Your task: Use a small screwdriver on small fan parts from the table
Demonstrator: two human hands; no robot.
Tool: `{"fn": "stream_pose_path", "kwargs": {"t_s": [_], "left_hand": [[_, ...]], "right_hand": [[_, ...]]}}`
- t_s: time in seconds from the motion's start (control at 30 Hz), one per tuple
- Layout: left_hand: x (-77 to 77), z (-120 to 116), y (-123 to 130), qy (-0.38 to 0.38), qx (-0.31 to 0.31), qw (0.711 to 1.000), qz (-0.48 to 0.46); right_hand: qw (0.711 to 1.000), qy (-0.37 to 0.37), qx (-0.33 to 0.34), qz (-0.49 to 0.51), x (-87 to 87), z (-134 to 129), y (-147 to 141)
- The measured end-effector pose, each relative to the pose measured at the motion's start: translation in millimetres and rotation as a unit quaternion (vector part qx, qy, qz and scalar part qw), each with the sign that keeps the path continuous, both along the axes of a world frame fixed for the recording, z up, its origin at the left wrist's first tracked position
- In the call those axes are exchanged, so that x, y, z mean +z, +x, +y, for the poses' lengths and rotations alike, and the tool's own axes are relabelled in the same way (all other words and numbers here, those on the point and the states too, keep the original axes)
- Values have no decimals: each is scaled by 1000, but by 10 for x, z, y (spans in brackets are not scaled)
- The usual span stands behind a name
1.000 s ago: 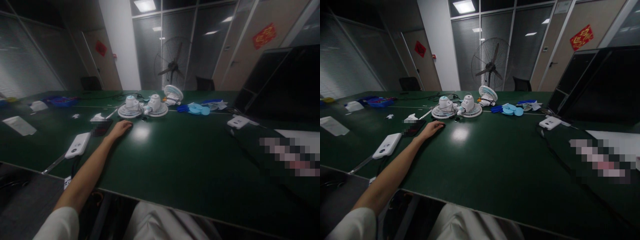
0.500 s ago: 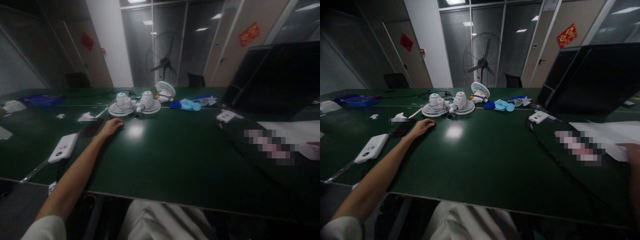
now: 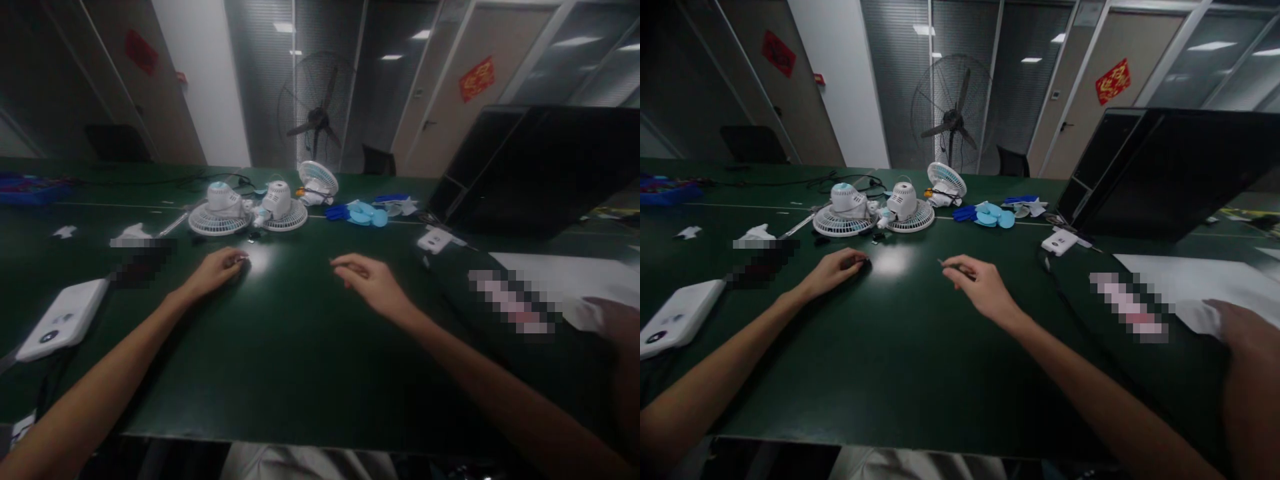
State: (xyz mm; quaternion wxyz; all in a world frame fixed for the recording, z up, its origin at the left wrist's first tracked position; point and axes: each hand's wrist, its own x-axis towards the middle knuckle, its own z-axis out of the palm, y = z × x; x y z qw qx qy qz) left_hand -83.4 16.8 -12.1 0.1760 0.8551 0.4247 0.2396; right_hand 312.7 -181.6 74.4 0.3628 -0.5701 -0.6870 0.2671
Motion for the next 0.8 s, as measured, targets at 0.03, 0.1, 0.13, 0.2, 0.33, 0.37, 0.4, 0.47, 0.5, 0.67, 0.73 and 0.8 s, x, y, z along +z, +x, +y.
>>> {"fn": "stream_pose_path", "kwargs": {"t_s": [0.03,0.1,0.13,0.2,0.33,0.37,0.4,0.47,0.5,0.67,0.73,0.8], "left_hand": [[22,-100,142,-15,-17,1000,-4],[67,-303,425,-56,-72,996,-10],[85,-397,557,-75,-105,992,-11],[106,-546,788,-97,-147,984,-27],[75,-607,1113,-112,-165,978,-61],[56,-574,1173,-116,-161,978,-68],[36,-529,1224,-124,-156,977,-75],[-5,-426,1302,-147,-145,975,-87],[-24,-379,1328,-160,-140,973,-93],[-99,-267,1347,-205,-132,964,-110],[-116,-265,1337,-216,-134,960,-117],[-126,-268,1332,-224,-135,958,-119]], "right_hand": [[1000,-21,5,5,-92,53,-41],[999,-47,7,1,-268,149,-121],[999,-47,12,-15,-338,193,-157],[998,-36,29,-42,-426,276,-213],[996,6,59,-65,-496,455,-248],[996,5,62,-64,-518,506,-238],[996,1,64,-62,-545,559,-221],[996,2,62,-63,-613,664,-175],[996,3,57,-63,-647,711,-150],[996,-15,58,-62,-751,842,-72],[996,-24,64,-66,-759,855,-67],[995,-31,69,-70,-759,862,-69]]}}
